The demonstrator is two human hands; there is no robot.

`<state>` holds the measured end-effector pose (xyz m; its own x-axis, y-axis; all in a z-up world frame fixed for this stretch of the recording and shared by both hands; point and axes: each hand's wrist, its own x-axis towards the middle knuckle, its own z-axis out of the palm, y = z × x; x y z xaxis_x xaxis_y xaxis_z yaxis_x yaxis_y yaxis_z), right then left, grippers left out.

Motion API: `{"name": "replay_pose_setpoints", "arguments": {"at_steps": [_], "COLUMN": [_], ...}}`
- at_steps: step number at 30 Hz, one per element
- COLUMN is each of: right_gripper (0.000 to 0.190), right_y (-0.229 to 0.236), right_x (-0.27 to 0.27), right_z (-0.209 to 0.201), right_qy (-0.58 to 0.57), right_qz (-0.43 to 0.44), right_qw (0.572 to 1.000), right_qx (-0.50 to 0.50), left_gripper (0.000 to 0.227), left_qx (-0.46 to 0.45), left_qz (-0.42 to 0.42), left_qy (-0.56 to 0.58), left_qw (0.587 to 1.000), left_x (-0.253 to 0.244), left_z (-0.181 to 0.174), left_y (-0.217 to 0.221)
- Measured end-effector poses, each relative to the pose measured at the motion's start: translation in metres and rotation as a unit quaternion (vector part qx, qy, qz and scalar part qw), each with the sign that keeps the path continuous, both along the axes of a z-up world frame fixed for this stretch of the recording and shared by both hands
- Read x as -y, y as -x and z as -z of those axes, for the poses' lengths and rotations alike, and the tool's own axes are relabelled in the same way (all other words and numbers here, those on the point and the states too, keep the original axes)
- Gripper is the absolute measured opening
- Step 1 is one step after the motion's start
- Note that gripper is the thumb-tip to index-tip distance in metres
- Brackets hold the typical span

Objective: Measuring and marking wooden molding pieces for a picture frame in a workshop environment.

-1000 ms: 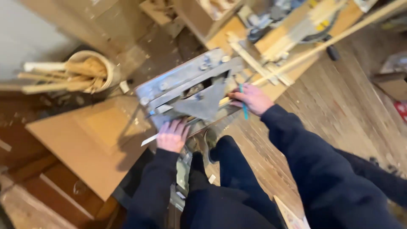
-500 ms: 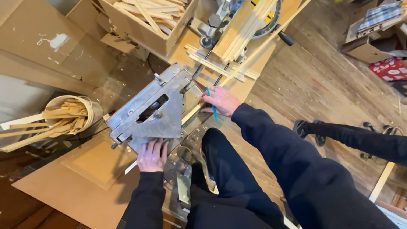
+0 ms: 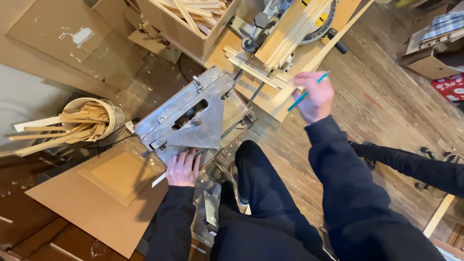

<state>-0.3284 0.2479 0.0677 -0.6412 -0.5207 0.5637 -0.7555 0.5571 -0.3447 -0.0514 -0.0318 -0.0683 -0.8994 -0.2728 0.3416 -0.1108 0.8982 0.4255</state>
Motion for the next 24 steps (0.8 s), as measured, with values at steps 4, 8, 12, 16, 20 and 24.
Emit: {"name": "replay_pose_setpoints", "arguments": {"at_steps": [4, 8, 12, 16, 20, 24], "right_gripper": [0.025, 0.028, 0.023, 0.021, 0.020, 0.027], "right_y": [0.032, 0.045, 0.077, 0.074, 0.064, 0.033], "right_x": [-0.043, -0.050, -0.082, -0.092, -0.093, -0.071], "right_z": [0.015, -0.012, 0.004, 0.001, 0.003, -0.014], "right_qy": [0.040, 0.082, 0.082, 0.045, 0.068, 0.075], "right_qz": [0.109, 0.096, 0.103, 0.095, 0.098, 0.081], "right_qw": [0.992, 0.992, 0.991, 0.994, 0.992, 0.993], "right_qx": [-0.057, -0.020, 0.002, 0.004, 0.051, 0.038], "left_gripper": [0.027, 0.027, 0.026, 0.026, 0.026, 0.026], "left_qx": [-0.005, 0.002, -0.009, -0.016, -0.015, -0.008], "left_qz": [0.004, -0.010, -0.002, 0.000, -0.008, -0.001], "left_qy": [-0.007, -0.011, -0.018, -0.015, -0.016, -0.020], "left_qw": [1.000, 1.000, 1.000, 1.000, 1.000, 1.000], "left_x": [-0.002, 0.001, 0.004, 0.001, 0.001, 0.003], "left_z": [0.007, 0.000, -0.002, -0.002, -0.003, -0.004], "left_y": [-0.001, -0.009, -0.004, -0.004, -0.005, -0.005]}}
